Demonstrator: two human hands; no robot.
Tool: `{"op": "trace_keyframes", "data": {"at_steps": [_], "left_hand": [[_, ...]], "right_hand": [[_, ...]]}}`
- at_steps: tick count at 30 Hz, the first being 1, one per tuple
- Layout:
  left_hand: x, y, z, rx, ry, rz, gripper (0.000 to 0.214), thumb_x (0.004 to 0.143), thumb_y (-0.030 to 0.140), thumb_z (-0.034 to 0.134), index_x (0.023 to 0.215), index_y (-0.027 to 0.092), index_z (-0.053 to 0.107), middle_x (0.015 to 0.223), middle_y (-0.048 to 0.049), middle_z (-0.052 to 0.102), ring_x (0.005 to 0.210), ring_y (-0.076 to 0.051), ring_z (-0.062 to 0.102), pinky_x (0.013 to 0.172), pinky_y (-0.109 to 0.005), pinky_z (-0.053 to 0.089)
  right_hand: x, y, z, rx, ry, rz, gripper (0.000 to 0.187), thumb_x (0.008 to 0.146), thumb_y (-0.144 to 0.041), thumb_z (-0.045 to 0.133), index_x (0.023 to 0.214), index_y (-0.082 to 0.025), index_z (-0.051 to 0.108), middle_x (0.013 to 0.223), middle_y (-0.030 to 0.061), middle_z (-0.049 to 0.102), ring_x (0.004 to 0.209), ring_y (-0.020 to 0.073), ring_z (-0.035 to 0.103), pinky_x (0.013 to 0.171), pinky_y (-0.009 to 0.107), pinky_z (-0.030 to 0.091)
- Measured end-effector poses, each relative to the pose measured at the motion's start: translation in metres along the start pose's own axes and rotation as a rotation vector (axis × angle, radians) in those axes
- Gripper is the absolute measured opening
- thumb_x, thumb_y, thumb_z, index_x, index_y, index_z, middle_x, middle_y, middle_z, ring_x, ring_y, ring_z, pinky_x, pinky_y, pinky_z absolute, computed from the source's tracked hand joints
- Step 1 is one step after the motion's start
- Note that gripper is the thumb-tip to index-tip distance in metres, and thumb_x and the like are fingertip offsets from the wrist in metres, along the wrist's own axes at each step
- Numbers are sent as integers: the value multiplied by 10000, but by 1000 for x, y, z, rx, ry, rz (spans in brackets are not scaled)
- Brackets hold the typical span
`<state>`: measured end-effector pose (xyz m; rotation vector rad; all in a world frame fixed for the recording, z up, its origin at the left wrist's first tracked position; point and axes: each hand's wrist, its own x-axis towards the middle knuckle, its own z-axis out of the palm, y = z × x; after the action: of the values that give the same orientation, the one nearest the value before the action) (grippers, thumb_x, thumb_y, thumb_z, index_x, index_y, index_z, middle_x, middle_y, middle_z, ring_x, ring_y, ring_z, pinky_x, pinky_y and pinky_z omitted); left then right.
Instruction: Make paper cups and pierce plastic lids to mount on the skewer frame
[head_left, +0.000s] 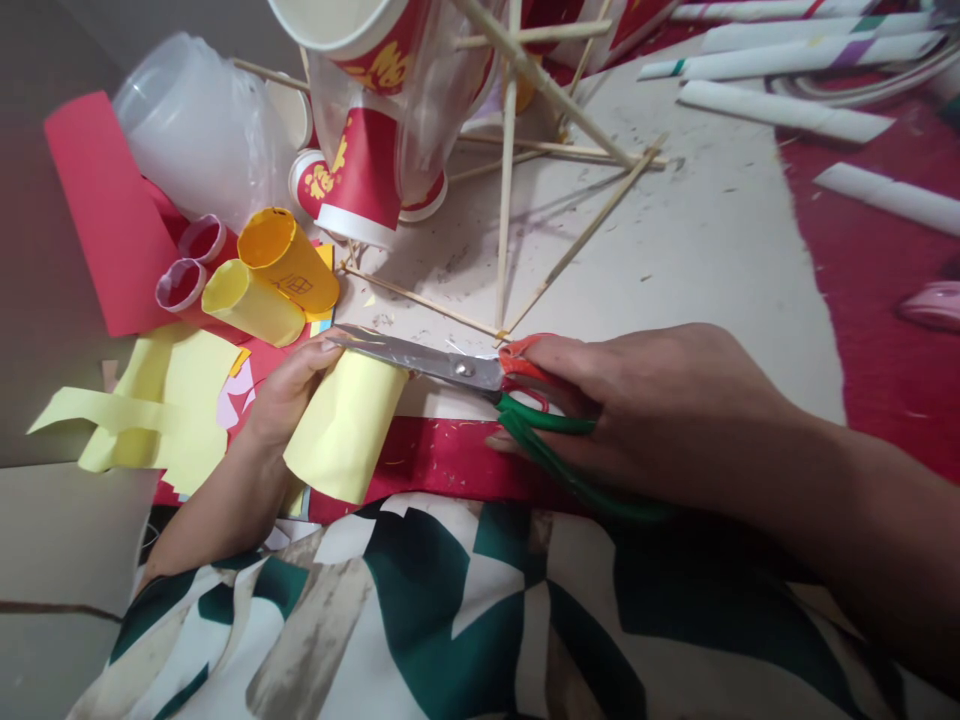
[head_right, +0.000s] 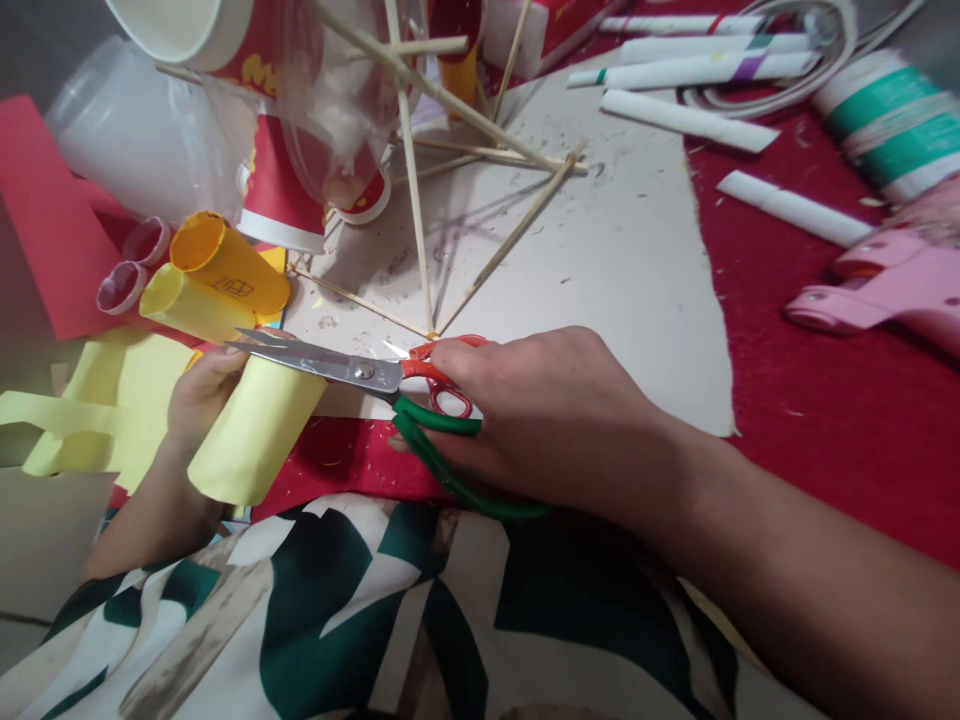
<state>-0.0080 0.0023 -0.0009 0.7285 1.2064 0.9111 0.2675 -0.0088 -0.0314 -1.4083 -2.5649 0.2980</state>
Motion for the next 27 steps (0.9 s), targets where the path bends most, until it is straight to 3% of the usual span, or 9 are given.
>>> {"op": "trace_keyframes", "data": {"at_steps": [4,15,22,27], "left_hand": [[1,3,1,151,52,86,308,592,396,811,755,159,701,755,-38,750,756,-231,697,674,-278,512],[0,1,-3,200,66,152,241,612,379,794,718,170,737,738,-9,732,658,-172,607,677,-274,475],[0,-3,-9,195,29,185,243,701,366,781,818,153,771,850,-18,756,730,-172,622,695,-267,473],[0,-2,-9,130,14,162,251,703,345,799,883,171,798,892,-6,779,851,-198,679,772,-267,513]], "right_hand": [[1,-1,-3,-10,-4,15,396,888,-584,500,950,-238,681,618,65,693,550,267,631,524,315,202],[1,-3,-3,17,-15,8,385,888,-573,508,966,-234,674,698,94,731,589,294,652,525,322,205],[-1,-4,-4,-10,-15,0,403,891,-595,512,934,-229,678,619,90,706,565,321,665,526,333,218],[-1,-4,-6,8,-44,-10,428,921,-582,473,1028,-235,700,672,96,743,589,329,682,532,354,273]]}}
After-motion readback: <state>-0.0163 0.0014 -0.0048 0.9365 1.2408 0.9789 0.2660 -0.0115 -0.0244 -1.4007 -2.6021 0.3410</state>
